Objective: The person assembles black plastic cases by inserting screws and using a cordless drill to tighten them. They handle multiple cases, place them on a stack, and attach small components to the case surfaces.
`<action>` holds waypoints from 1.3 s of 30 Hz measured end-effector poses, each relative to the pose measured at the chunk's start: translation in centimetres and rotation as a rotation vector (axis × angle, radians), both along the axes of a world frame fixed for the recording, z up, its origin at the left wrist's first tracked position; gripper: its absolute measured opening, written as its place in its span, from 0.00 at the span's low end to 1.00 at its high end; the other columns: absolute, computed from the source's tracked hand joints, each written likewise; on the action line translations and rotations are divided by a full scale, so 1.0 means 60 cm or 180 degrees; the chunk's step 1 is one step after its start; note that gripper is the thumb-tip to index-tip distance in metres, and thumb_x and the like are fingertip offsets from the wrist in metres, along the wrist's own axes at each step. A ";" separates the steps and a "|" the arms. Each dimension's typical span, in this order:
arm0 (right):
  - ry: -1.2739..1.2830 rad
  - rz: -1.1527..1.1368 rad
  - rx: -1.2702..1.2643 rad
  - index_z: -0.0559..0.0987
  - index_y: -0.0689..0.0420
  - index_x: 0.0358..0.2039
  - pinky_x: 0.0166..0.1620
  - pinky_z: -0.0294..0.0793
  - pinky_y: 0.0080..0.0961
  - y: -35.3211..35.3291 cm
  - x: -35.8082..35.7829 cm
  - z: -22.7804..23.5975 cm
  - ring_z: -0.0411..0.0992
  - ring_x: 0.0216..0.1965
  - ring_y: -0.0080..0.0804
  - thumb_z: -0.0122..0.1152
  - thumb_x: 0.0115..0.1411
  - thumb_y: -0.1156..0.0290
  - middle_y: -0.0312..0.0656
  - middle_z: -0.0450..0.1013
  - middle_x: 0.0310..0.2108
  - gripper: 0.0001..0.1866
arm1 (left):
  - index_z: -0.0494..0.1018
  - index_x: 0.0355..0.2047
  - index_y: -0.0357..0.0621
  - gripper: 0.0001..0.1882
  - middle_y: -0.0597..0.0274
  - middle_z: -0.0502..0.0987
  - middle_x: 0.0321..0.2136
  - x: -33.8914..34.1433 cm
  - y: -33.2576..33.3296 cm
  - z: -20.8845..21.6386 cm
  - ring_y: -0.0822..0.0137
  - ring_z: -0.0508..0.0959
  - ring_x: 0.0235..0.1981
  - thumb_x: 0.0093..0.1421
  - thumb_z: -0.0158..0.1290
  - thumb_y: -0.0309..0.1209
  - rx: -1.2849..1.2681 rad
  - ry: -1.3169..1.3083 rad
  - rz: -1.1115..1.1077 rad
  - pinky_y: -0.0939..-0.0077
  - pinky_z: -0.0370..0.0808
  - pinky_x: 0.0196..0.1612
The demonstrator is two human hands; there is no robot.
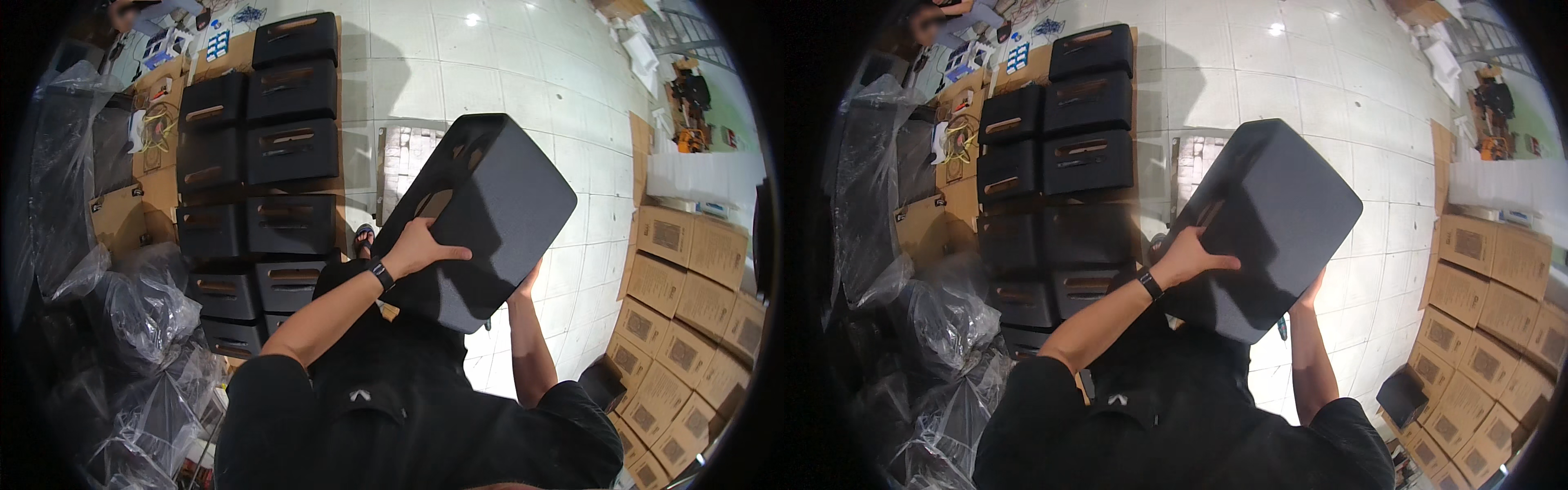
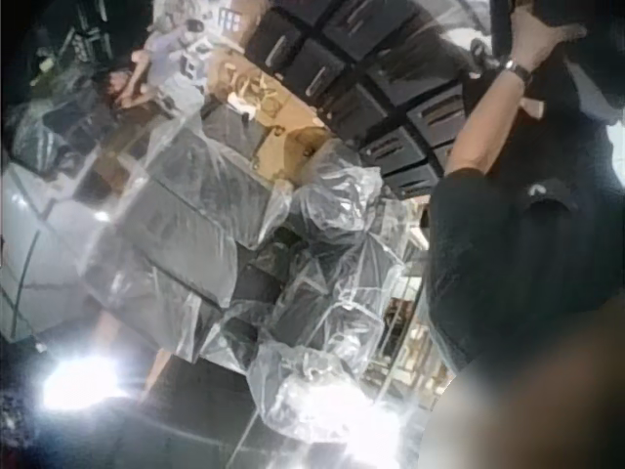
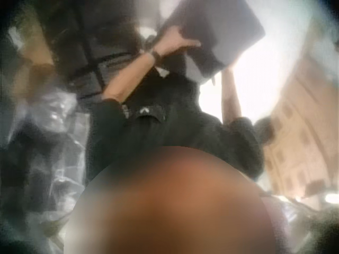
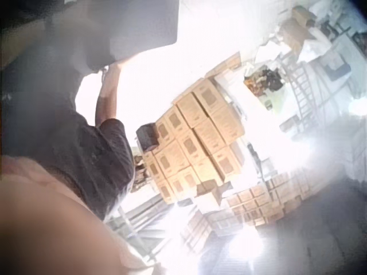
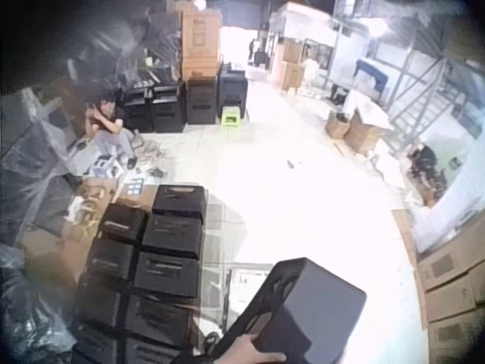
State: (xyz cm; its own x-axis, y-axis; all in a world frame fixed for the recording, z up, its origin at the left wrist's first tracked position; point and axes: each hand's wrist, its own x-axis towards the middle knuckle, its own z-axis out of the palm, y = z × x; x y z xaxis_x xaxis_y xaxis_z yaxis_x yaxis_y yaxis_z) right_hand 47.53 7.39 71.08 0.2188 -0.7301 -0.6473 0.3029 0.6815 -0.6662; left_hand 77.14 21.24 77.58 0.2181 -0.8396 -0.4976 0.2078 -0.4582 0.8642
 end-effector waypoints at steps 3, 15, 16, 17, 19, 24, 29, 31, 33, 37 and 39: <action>0.0135 0.0004 0.0445 0.63 0.53 0.72 0.68 0.67 0.49 -0.081 -0.007 -0.140 0.65 0.67 0.48 0.45 0.70 0.34 0.47 0.65 0.68 0.42 | 0.80 0.47 0.27 0.39 0.51 0.85 0.44 0.005 -0.045 -0.118 0.63 0.85 0.45 0.43 0.81 0.43 0.0158 0.0331 0.0293 0.70 0.79 0.54; 0.0630 0.1472 0.0481 0.61 0.56 0.74 0.70 0.63 0.40 -0.384 0.192 -0.577 0.63 0.69 0.43 0.42 0.72 0.32 0.48 0.64 0.70 0.45 | 0.76 0.47 0.31 0.34 0.58 0.83 0.42 -0.007 -0.182 -0.720 0.68 0.82 0.41 0.46 0.80 0.36 0.0483 0.1099 0.1535 0.71 0.80 0.49; 0.0606 0.1672 0.0329 0.61 0.57 0.74 0.71 0.62 0.39 -0.395 0.226 -0.598 0.62 0.70 0.42 0.42 0.72 0.32 0.48 0.63 0.71 0.45 | 0.76 0.47 0.31 0.35 0.57 0.83 0.42 -0.004 -0.190 -0.763 0.67 0.82 0.42 0.46 0.80 0.37 0.0517 0.1062 0.1725 0.70 0.80 0.49; 0.0588 0.1860 0.0174 0.61 0.58 0.74 0.71 0.61 0.38 -0.404 0.247 -0.629 0.61 0.71 0.41 0.42 0.73 0.33 0.47 0.62 0.72 0.45 | 0.76 0.48 0.30 0.35 0.57 0.83 0.43 -0.006 -0.195 -0.807 0.67 0.82 0.42 0.46 0.80 0.37 0.0549 0.1032 0.1902 0.70 0.80 0.49; 0.0453 0.2218 0.0015 0.61 0.59 0.74 0.72 0.58 0.35 -0.426 0.262 -0.723 0.60 0.72 0.39 0.43 0.73 0.33 0.46 0.61 0.72 0.45 | 0.75 0.49 0.29 0.38 0.54 0.82 0.46 -0.006 -0.206 -0.912 0.65 0.82 0.44 0.45 0.81 0.40 0.0632 0.1081 0.2158 0.69 0.80 0.49; 0.1066 0.2448 0.0377 0.60 0.64 0.74 0.75 0.50 0.29 -0.447 0.251 -0.858 0.59 0.72 0.33 0.49 0.72 0.37 0.43 0.60 0.73 0.46 | 0.76 0.52 0.26 0.42 0.50 0.83 0.47 -0.002 -0.231 -0.999 0.62 0.83 0.46 0.47 0.79 0.46 0.0733 0.0669 0.2175 0.67 0.79 0.53; 0.1948 0.2654 -0.0762 0.60 0.71 0.72 0.75 0.50 0.34 -0.410 0.237 -0.872 0.57 0.74 0.44 0.48 0.71 0.34 0.55 0.60 0.73 0.50 | 0.79 0.49 0.28 0.40 0.52 0.85 0.43 0.041 -0.243 -0.977 0.62 0.84 0.43 0.48 0.77 0.50 0.1030 0.0338 0.2056 0.68 0.79 0.51; 0.2658 0.3013 -0.1252 0.63 0.73 0.70 0.74 0.53 0.37 -0.382 0.211 -0.864 0.58 0.73 0.51 0.46 0.72 0.36 0.63 0.61 0.71 0.48 | 0.77 0.52 0.27 0.41 0.48 0.84 0.46 0.053 -0.223 -0.954 0.59 0.84 0.46 0.53 0.73 0.53 0.0996 0.0042 0.1655 0.67 0.79 0.52; 0.2770 0.3212 -0.1326 0.65 0.71 0.68 0.73 0.56 0.40 -0.338 0.167 -0.802 0.61 0.72 0.55 0.45 0.73 0.38 0.66 0.64 0.68 0.44 | 0.74 0.56 0.26 0.44 0.40 0.81 0.52 0.047 -0.194 -0.892 0.50 0.81 0.54 0.57 0.68 0.57 0.1244 -0.0917 0.1197 0.61 0.75 0.58; 0.2748 0.3719 -0.0994 0.69 0.64 0.67 0.67 0.65 0.39 -0.187 -0.050 -0.560 0.71 0.65 0.52 0.54 0.73 0.49 0.63 0.73 0.60 0.34 | 0.70 0.64 0.31 0.42 0.36 0.76 0.60 0.007 -0.018 -0.746 0.42 0.74 0.63 0.64 0.61 0.56 0.1799 -0.0976 0.0493 0.59 0.70 0.65; 0.2577 0.4110 -0.0072 0.72 0.62 0.66 0.58 0.75 0.32 -0.129 -0.222 -0.448 0.76 0.56 0.35 0.65 0.68 0.51 0.51 0.78 0.54 0.34 | 0.73 0.62 0.34 0.36 0.42 0.79 0.57 -0.020 0.040 -0.597 0.49 0.78 0.60 0.64 0.61 0.51 0.1588 -0.1075 0.0604 0.65 0.74 0.62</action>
